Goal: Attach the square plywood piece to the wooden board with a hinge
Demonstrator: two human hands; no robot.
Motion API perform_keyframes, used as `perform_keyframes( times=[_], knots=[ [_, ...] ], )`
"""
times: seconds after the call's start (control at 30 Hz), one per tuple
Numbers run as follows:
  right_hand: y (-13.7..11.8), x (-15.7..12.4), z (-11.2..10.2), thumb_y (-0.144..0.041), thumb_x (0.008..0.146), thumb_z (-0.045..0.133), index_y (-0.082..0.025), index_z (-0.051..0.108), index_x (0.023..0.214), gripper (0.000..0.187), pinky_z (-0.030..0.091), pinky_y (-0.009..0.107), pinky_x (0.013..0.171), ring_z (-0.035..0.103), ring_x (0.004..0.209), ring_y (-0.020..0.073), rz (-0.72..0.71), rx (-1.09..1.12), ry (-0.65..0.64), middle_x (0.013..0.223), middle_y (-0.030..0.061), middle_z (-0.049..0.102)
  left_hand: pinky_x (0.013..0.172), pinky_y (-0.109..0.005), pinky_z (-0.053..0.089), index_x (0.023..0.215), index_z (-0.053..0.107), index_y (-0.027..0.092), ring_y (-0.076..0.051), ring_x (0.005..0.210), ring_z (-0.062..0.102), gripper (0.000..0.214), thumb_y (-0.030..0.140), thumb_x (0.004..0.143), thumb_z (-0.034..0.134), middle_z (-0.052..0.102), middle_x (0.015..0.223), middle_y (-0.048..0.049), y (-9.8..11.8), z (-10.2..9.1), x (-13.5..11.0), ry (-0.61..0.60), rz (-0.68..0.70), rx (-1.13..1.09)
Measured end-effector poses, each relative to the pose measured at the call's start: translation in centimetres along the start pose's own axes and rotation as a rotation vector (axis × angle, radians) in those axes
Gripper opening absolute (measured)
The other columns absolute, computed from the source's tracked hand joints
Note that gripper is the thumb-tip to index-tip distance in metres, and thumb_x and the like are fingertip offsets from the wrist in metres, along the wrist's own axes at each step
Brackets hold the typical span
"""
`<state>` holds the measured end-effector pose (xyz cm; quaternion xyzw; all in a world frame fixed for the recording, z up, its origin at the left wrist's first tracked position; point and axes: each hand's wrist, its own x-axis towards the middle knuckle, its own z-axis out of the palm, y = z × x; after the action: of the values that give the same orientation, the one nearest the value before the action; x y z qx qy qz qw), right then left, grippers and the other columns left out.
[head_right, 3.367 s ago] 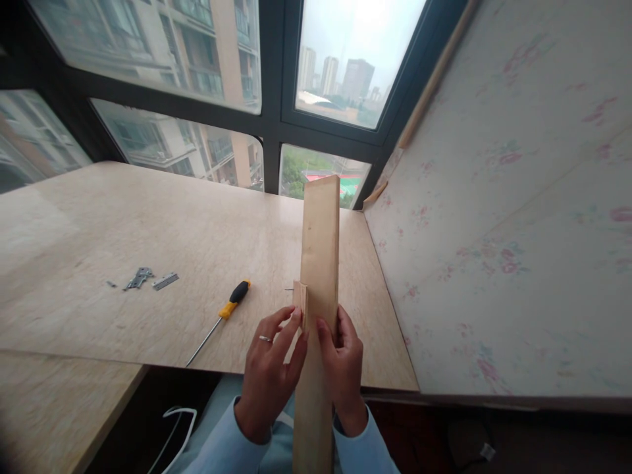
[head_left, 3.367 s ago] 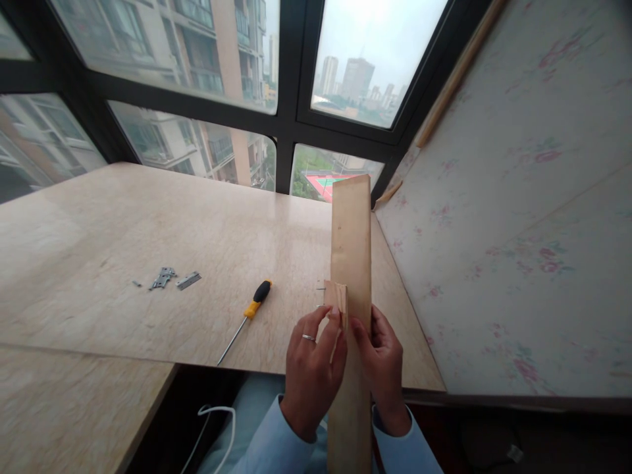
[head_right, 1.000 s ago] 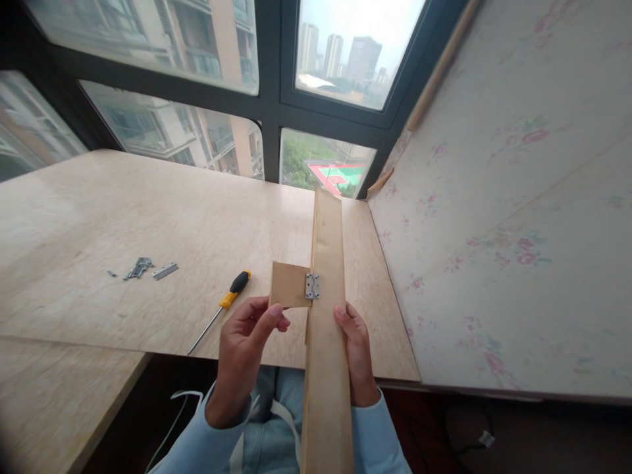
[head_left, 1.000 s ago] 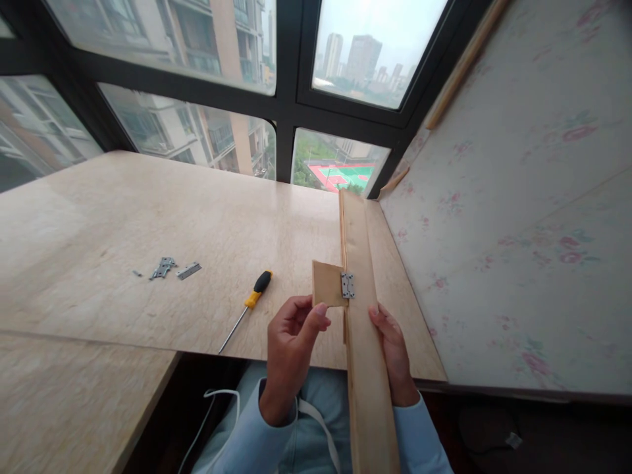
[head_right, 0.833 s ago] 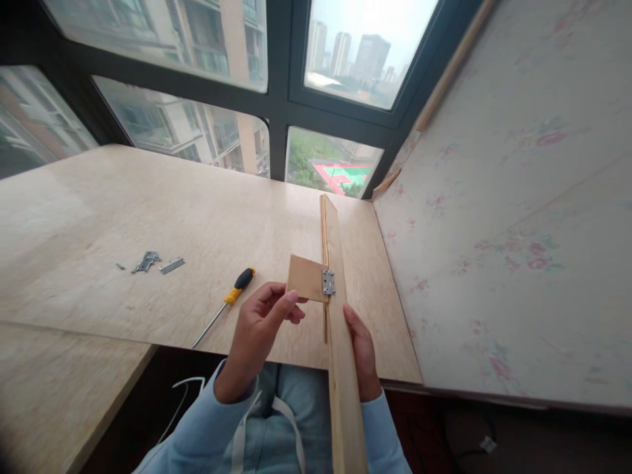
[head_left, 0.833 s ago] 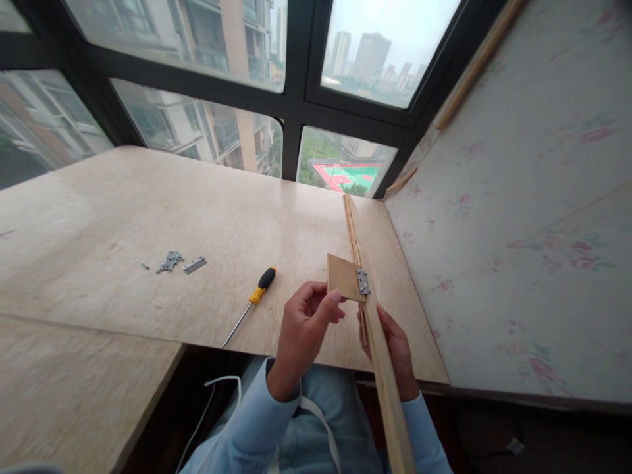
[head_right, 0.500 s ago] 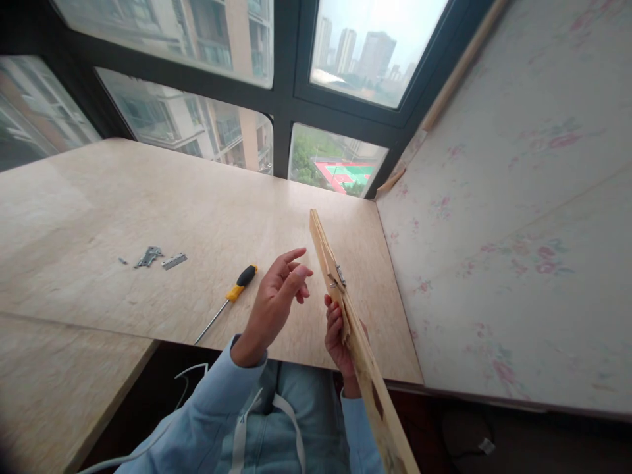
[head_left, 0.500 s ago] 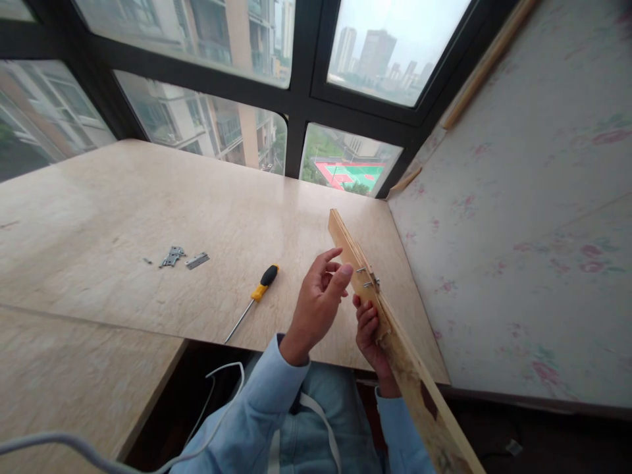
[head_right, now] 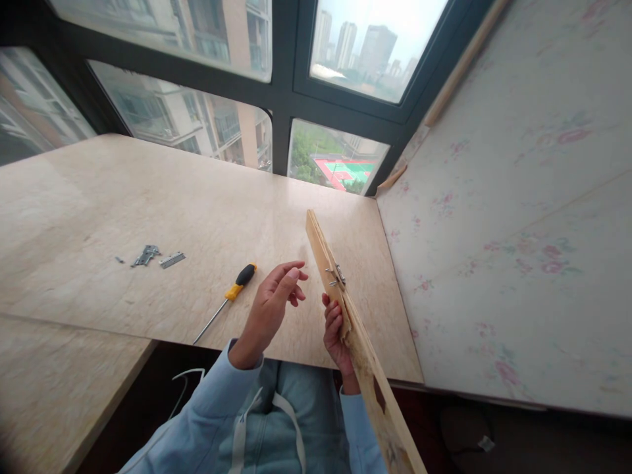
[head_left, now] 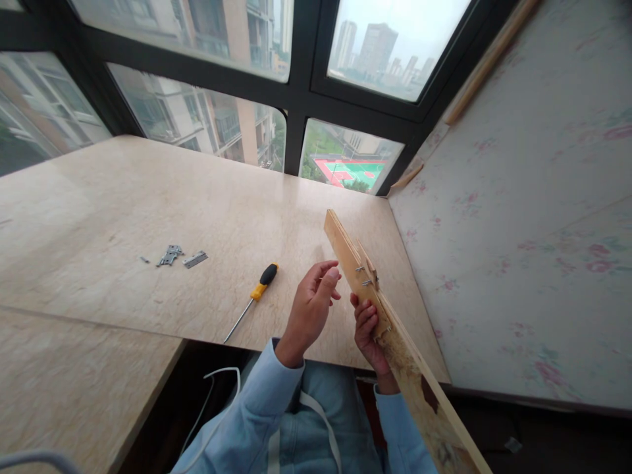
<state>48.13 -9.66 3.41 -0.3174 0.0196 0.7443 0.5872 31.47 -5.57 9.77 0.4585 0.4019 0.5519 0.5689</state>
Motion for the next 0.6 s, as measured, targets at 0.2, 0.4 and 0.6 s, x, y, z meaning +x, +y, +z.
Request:
perform_keyframes(
  times=[0.2,0.4,0.6],
  knots=[
    [0.4,0.1,-0.6,-0.012,0.093,0.049,-0.013,0.068,0.118,0.031,0.049,0.005,0.060,0.070,0.074,-0.0015,-0.052,0.001,0.024,0.092,-0.0020,0.076,0.063,-0.026,0.051,0.125,0.065,0.015,-0.013,0.073,0.064,0.043,0.044,0.097,0.052,0.066,0.116,-0.0129,0.5,0.7,-0.7,-0.027,0.090,0.074],
    [-0.1,0.7,-2.2,-0.021,0.094,0.058,-0.013,0.068,0.119,0.028,0.053,0.006,0.068,0.071,0.080,0.0001,-0.024,-0.181,-0.082,0.096,0.0011,0.077,0.065,-0.027,0.054,0.126,0.067,0.019,-0.019,0.091,0.068,0.038,0.038,0.097,0.053,0.065,0.126,-0.0132,0.5,1.3,-1.0,-0.069,0.147,0.103],
    [-0.9,-0.4,-0.3,-0.034,0.084,0.070,-0.012,0.074,0.101,0.028,0.058,0.018,0.058,0.073,0.074,0.0137,-0.051,-0.438,0.011,0.087,0.0072,0.076,0.067,-0.028,0.054,0.128,0.065,0.016,-0.019,0.089,0.070,0.044,0.044,0.095,0.057,0.069,0.122,-0.0134,0.4,0.8,-1.0,-0.034,0.084,0.060]
  ],
)
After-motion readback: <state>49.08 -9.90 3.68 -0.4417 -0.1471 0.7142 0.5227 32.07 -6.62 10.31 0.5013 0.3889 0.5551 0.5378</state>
